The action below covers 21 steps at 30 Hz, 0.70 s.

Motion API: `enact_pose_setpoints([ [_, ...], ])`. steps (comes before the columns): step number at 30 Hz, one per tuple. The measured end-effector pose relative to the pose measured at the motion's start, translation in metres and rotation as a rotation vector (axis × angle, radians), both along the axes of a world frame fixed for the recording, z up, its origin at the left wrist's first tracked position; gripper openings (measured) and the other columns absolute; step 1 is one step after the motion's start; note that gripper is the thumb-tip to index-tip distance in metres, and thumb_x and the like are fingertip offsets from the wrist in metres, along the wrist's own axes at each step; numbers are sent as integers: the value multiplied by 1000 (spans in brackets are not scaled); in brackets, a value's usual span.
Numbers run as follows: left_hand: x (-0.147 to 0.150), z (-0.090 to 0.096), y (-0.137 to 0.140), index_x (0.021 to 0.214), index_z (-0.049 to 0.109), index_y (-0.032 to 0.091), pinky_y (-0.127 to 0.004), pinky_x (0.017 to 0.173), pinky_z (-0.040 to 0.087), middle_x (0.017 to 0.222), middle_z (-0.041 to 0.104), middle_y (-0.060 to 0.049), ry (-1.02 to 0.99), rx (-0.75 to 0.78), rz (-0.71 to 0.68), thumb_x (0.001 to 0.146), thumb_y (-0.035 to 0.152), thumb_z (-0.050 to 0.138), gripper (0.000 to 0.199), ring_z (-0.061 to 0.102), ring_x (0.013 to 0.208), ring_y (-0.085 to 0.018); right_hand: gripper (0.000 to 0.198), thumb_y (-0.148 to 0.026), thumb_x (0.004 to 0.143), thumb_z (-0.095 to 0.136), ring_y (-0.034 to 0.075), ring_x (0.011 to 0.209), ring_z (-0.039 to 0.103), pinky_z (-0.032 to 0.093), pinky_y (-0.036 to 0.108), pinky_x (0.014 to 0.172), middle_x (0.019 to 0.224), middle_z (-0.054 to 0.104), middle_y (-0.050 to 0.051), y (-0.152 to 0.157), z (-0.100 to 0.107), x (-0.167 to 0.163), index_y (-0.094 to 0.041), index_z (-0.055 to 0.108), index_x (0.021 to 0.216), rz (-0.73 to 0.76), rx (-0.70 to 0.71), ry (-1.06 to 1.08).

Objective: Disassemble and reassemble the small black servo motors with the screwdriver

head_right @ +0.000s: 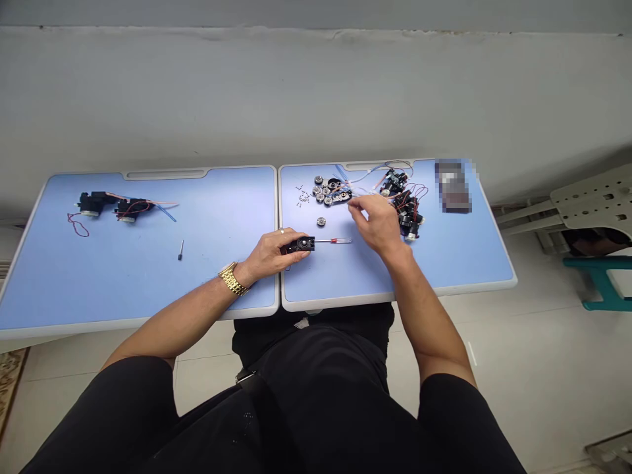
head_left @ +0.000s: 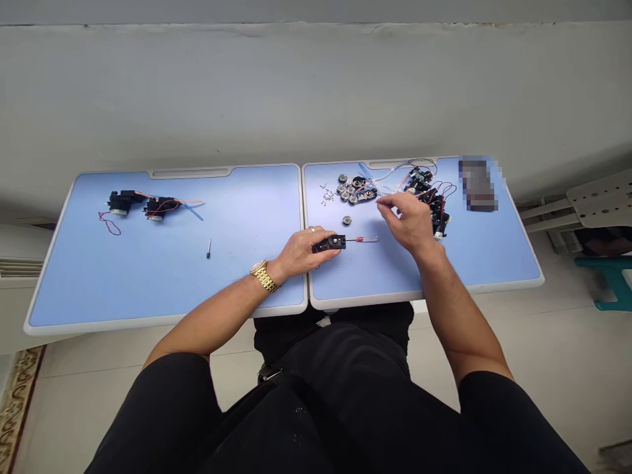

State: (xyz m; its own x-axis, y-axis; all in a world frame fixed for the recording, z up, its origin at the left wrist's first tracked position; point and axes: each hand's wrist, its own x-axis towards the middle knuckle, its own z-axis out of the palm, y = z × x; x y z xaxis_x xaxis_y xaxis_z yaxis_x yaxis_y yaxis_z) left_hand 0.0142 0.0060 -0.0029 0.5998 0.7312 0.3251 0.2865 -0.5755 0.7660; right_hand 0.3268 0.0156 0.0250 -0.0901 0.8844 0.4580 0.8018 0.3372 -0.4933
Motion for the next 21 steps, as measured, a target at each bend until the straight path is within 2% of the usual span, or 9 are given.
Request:
enact_pose_setpoints([
  [5,1,-1,-1,128,79,20,-30,76,57,99,79,-5,-20,7,2,107,49,74,36,71,81,-16,21,-25,100,65,34,109,71,57,52,99,111,84,8,38,9,24,-28,83,110,-178,7,-221],
  [9,1,-2,0,126,80,21,-31,77,57,98,79,-4,-31,15,0,106,49,75,35,71,81,-17,15,-26,96,72,39,110,66,54,60,100,104,79,13,54,5,35,-25,86,101,-122,-109,-259],
  [12,1,-2,1,127,81,20,-31,77,57,98,80,-5,-35,15,-3,105,48,76,36,71,82,-17,17,-35,97,74,40,108,63,54,64,100,99,75,14,59,-8,37,-24,86,98,-72,-104,-274],
  [15,0,-2,1,127,81,21,-30,77,57,98,80,-5,-22,-3,-3,105,49,76,36,71,81,-17,24,-39,100,69,41,112,62,52,68,104,104,75,17,66,-21,40,-23,86,105,-85,-63,-270],
  [18,0,-1,1,126,81,22,-30,77,57,98,81,-5,-8,-17,1,104,50,75,36,71,81,-17,25,-40,101,67,44,119,60,48,73,110,111,75,18,77,-27,43,-23,85,105,-103,-64,-276],
  [21,0,-1,1,125,81,22,-30,77,57,99,81,-5,-9,-18,0,104,50,75,35,71,81,-17,21,-34,99,68,47,122,58,45,77,110,109,75,20,88,-28,43,-21,84,95,-123,-143,-300],
])
